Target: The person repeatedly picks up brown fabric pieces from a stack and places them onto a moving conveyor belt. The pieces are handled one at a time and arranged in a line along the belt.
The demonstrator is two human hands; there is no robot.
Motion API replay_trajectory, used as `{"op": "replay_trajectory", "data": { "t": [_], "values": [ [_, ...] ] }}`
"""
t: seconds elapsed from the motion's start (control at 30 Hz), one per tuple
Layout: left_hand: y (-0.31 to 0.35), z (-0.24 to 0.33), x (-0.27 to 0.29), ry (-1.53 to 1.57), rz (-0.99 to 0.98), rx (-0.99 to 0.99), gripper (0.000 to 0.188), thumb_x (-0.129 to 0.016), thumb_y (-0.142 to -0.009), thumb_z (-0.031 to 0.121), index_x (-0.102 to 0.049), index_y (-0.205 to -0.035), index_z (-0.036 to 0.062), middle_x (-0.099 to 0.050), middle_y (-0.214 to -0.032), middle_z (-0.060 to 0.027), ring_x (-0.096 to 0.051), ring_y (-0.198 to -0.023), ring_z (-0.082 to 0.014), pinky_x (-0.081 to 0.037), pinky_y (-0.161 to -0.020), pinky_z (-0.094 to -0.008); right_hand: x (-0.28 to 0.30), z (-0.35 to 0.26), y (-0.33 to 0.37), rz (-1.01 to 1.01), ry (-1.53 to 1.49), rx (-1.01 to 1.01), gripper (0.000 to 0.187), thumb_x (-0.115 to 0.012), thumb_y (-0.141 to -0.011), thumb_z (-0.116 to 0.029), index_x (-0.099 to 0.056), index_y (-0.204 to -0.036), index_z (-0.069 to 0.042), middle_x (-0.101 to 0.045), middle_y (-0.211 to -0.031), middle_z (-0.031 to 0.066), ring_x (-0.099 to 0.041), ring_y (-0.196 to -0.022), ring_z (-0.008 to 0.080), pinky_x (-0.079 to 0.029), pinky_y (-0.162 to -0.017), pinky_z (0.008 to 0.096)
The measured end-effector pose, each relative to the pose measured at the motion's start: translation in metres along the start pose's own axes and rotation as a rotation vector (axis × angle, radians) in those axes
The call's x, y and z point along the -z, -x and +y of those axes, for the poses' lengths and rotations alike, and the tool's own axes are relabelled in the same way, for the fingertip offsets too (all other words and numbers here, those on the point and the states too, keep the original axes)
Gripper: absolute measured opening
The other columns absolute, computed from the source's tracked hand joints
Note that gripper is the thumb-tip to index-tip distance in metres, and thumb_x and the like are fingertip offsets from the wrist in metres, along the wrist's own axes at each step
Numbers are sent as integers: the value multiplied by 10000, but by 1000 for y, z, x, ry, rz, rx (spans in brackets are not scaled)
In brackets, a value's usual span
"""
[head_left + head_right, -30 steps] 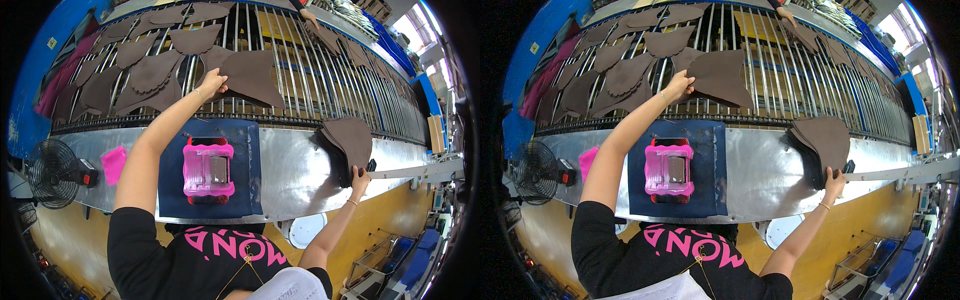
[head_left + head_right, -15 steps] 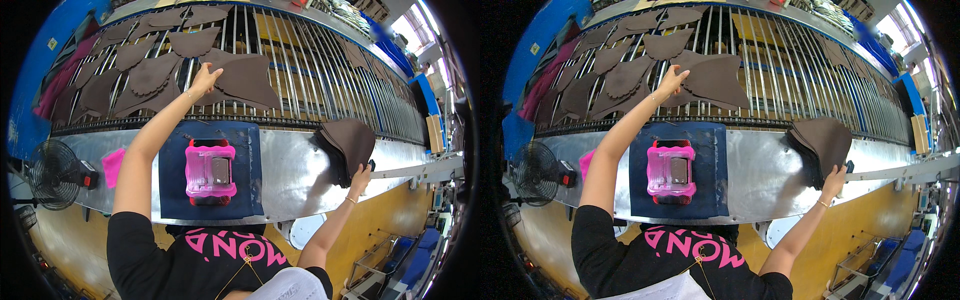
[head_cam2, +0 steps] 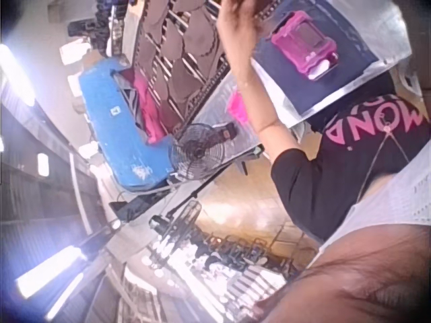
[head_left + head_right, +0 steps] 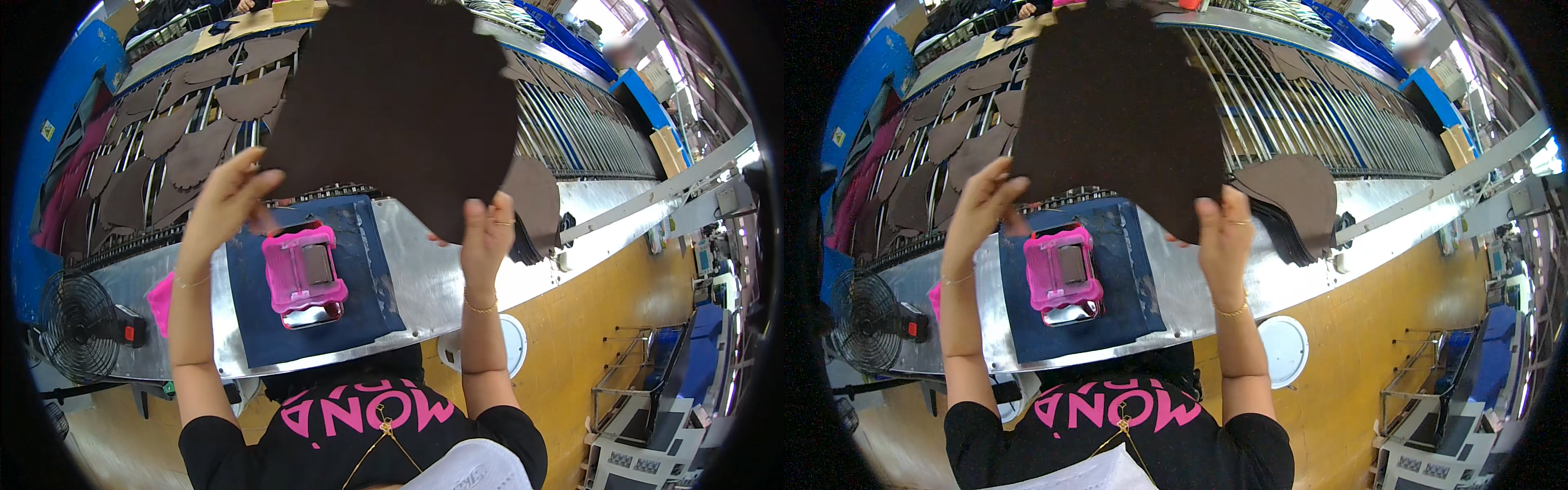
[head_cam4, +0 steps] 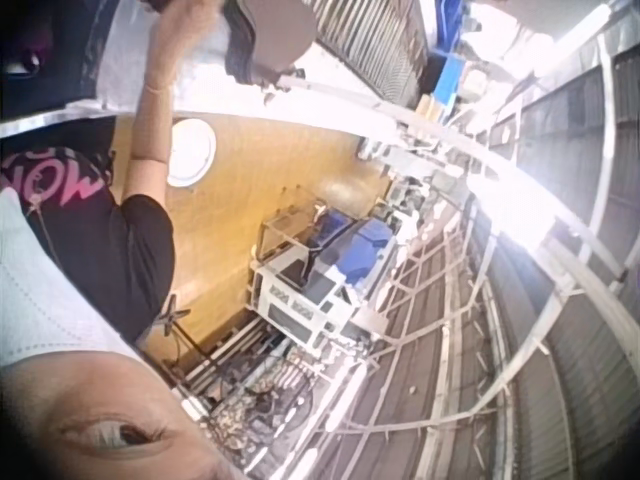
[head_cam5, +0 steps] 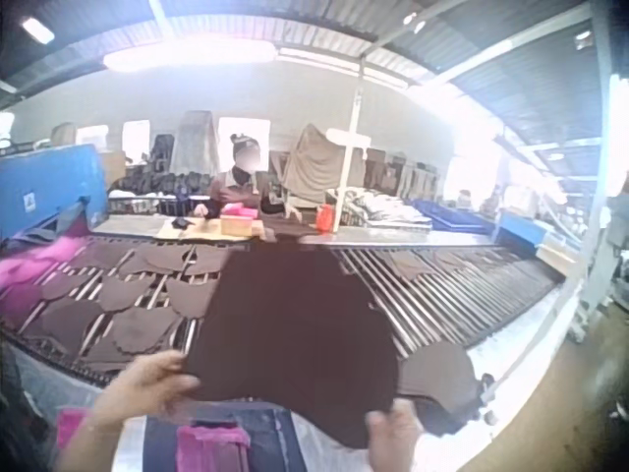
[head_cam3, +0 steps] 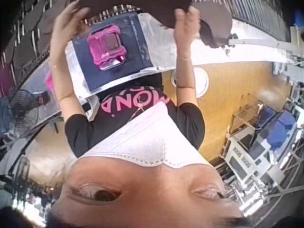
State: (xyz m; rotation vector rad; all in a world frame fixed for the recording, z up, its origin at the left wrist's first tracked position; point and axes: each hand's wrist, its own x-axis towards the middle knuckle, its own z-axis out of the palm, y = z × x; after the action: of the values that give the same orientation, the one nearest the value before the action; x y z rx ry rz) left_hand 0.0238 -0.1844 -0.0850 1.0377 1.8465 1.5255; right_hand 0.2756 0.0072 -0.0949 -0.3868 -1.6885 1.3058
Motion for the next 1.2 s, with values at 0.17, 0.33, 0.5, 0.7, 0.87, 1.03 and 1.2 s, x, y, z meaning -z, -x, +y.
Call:
{"op": "replay_trajectory", "data": {
  "t": [0.17,0.33,0.5,0.7,0.87,1.03,1.2],
  "values": [
    [52,31,64,-206,336,-97,200,-581,-933,194,-585,-993,4,-567,-653,16,-512,-454,-22,-349,-385,-163,-43,13,8,-380,225,45,214,-680,-845,-112,-587,-984,22,-683,-806,136,-661,-681,194,-487,-599,284],
    [99,39,95,-245,463,-117,165,-611,-912,180,-624,-964,23,-548,-614,34,-524,-527,-16,-362,-438,-158,-86,37,15,-590,274,157,149,-706,-827,-106,-665,-885,24,-694,-787,88,-653,-712,148,-487,-652,255],
    [134,20,104,-342,534,-32,161,-646,-885,171,-641,-928,16,-550,-612,27,-516,-522,-25,-351,-456,-164,-103,41,23,-633,299,273,115,-699,-789,-68,-674,-880,-1,-669,-774,114,-636,-695,232,-477,-646,302],
    [151,-19,86,-205,449,116,137,-629,-876,75,-611,-979,-13,-585,-656,6,-551,-517,-59,-399,-460,-197,-79,42,18,-687,321,489,437,-606,-607,98,-658,-1002,-81,-646,-740,89,-598,-651,256,-485,-664,334],
    [120,-29,41,-257,202,179,88,-624,-854,46,-621,-886,-36,-566,-683,-42,-565,-498,-101,-425,-451,-234,-25,55,29,-643,510,355,350,-614,-666,102,-669,-965,-71,-674,-797,76,-599,-656,258,-483,-670,328],
    [81,-17,2,-405,-6,0,121,-676,-810,107,-667,-876,6,-575,-740,-80,-584,-533,-201,-455,-504,-302,37,64,54,-518,556,81,195,-592,-794,54,-673,-951,-31,-686,-848,112,-639,-720,252,-496,-690,308],
    [45,-15,-42,-693,-155,-319,132,-674,-790,206,-680,-773,75,-536,-781,-74,-591,-699,-279,-472,-616,-389,108,44,58,-360,457,-176,73,-619,-862,-17,-648,-902,37,-652,-777,83,-570,-687,132,-470,-661,255]
  ]
}}
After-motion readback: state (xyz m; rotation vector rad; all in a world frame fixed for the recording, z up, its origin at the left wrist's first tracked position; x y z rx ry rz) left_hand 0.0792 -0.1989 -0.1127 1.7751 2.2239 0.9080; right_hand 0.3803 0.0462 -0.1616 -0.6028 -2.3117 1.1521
